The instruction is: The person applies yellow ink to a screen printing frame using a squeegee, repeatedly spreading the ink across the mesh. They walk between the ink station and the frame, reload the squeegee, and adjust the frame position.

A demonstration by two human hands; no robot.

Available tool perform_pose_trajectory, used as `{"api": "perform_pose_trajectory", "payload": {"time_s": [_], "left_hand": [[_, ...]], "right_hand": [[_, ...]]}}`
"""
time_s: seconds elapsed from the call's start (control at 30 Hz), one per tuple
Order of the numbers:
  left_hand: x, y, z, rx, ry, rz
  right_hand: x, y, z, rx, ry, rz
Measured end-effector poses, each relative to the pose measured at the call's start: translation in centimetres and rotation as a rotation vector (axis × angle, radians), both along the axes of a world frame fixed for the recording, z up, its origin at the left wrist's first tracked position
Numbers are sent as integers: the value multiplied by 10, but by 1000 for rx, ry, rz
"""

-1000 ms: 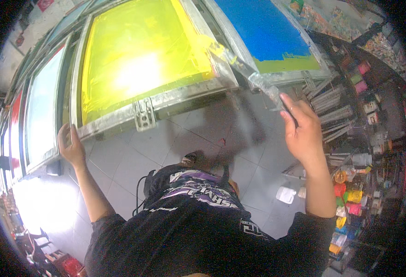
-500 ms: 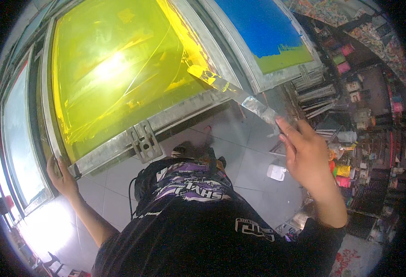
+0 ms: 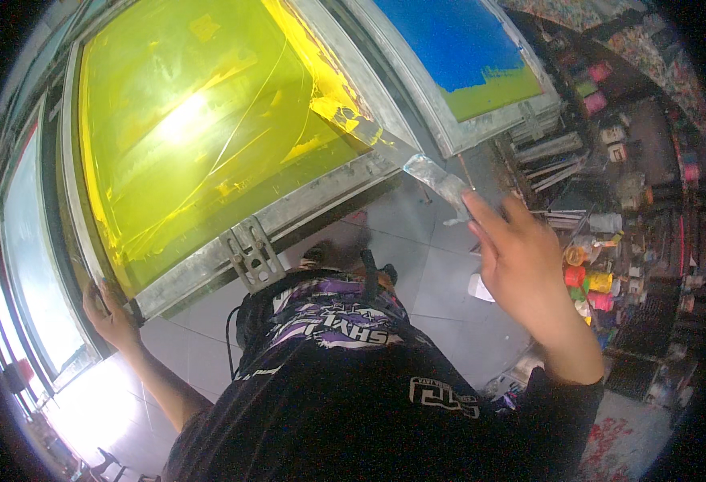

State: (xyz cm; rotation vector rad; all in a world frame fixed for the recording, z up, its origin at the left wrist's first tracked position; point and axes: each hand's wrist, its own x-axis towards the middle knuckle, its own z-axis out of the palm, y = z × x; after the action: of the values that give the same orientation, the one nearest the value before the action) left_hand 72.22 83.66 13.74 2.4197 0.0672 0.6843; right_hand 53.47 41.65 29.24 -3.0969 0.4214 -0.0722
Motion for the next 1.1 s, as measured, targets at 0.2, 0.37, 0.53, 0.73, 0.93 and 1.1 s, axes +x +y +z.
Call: {"api": "perform_pose_trajectory", "payload": {"time_s": [0.2,0.37,0.53,0.73,0.93,1.1], "left_hand": [[1,-2,1,52,-18,-7],[1,0,-1,71,-39,-12],[0,-4,-1,116,-57,-15],[3,-3,-2,157,-70,-32],[3,-3,-2,154,-80,-40],[3,-2,-3,129,-86,-41]], "right_hand": [[18,-4,-20,53,-118,-18],[9,-9,-21,150,-227,-39],[-13,-6,-9,99,-145,-74],[-26,4,4,56,-27,-115],[-17,12,5,26,31,-118],[-10,12,4,2,47,-115]]}}
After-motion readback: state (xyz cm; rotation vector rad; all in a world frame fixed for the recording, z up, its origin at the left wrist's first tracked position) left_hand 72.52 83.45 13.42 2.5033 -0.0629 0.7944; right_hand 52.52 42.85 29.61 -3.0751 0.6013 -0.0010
